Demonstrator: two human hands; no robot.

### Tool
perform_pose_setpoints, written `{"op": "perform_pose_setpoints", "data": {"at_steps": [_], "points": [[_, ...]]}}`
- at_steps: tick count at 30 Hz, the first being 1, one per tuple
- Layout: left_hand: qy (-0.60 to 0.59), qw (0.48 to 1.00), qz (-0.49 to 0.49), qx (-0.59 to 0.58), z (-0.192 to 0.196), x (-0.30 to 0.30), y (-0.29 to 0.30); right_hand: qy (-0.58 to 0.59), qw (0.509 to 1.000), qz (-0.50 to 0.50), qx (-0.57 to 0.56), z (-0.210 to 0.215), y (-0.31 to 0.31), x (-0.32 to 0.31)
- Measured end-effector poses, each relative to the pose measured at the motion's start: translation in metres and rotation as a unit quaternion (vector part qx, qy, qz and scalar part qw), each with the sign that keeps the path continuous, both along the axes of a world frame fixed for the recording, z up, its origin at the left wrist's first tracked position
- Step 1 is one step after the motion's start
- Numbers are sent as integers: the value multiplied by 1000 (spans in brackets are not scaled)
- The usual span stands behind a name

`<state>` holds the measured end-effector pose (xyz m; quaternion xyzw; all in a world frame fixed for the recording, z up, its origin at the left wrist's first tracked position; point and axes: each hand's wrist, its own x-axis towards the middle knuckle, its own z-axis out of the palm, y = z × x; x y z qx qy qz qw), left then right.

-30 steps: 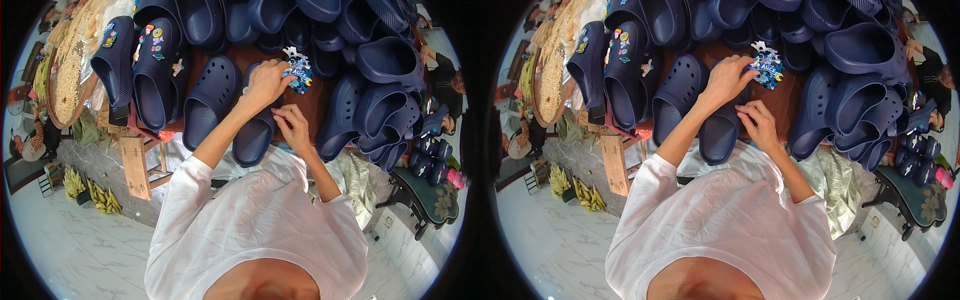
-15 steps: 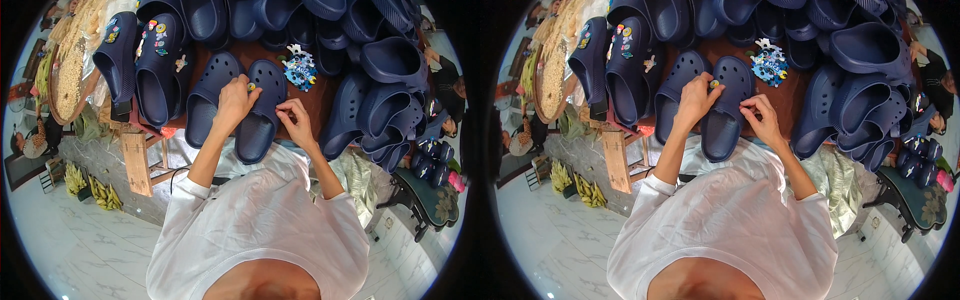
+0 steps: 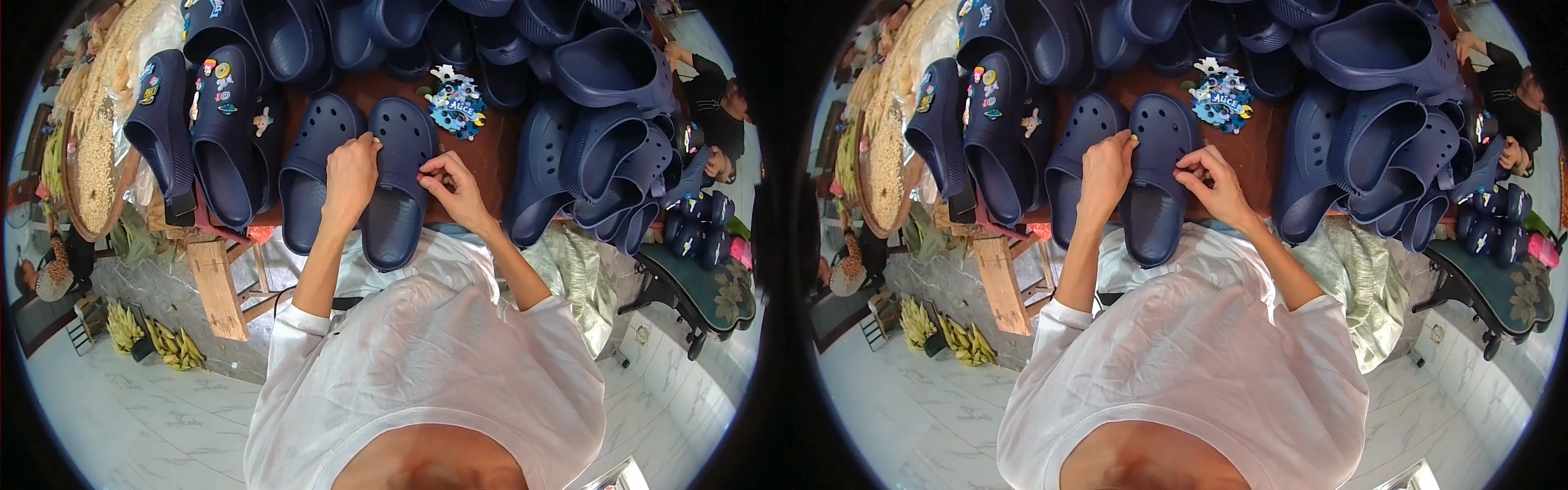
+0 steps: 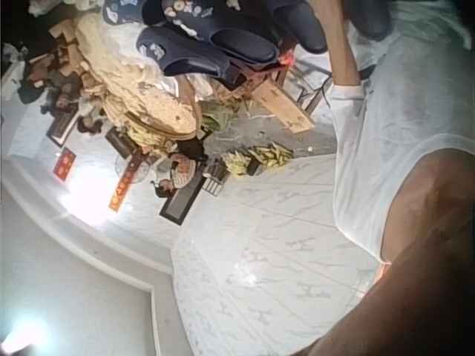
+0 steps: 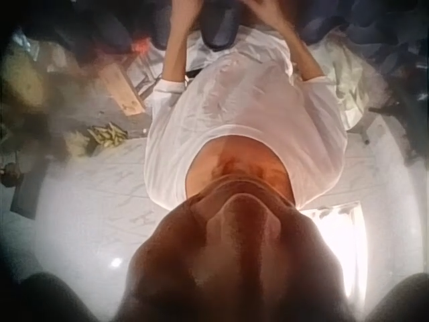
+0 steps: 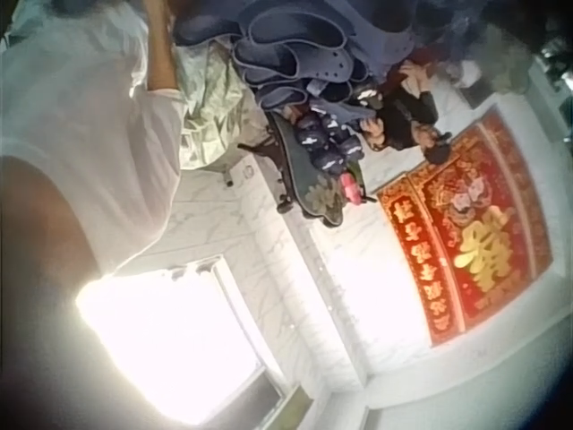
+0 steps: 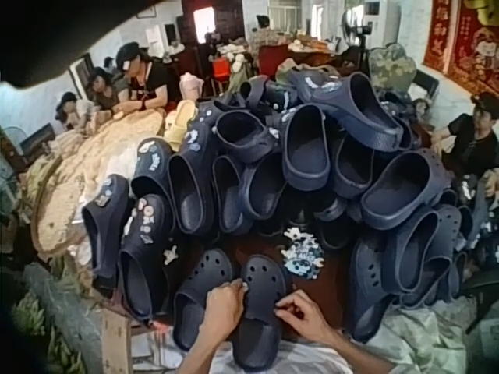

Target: Attaching decorative charms to blue clog shoes in a manufacturing setting.

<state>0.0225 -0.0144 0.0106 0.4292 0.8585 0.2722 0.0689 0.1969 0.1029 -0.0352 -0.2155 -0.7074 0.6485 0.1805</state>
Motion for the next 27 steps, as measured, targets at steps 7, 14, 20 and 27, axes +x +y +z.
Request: {"op": "perform_pose_setpoints", "data": {"at_steps": [7, 14, 20, 27], "points": [[-54, 996, -2, 70, -10, -2, -12, 15, 999, -1, -31, -14, 3, 6], [-82, 995, 42, 50, 2, 4, -1, 4, 999, 8, -38, -9, 4, 6], [-81, 996, 38, -14, 8, -1, 7, 13, 998, 2, -59, -10, 2, 3], [41, 999, -5, -26, -4, 5, 9, -2, 999, 9, -43, -7, 4, 3]]}}
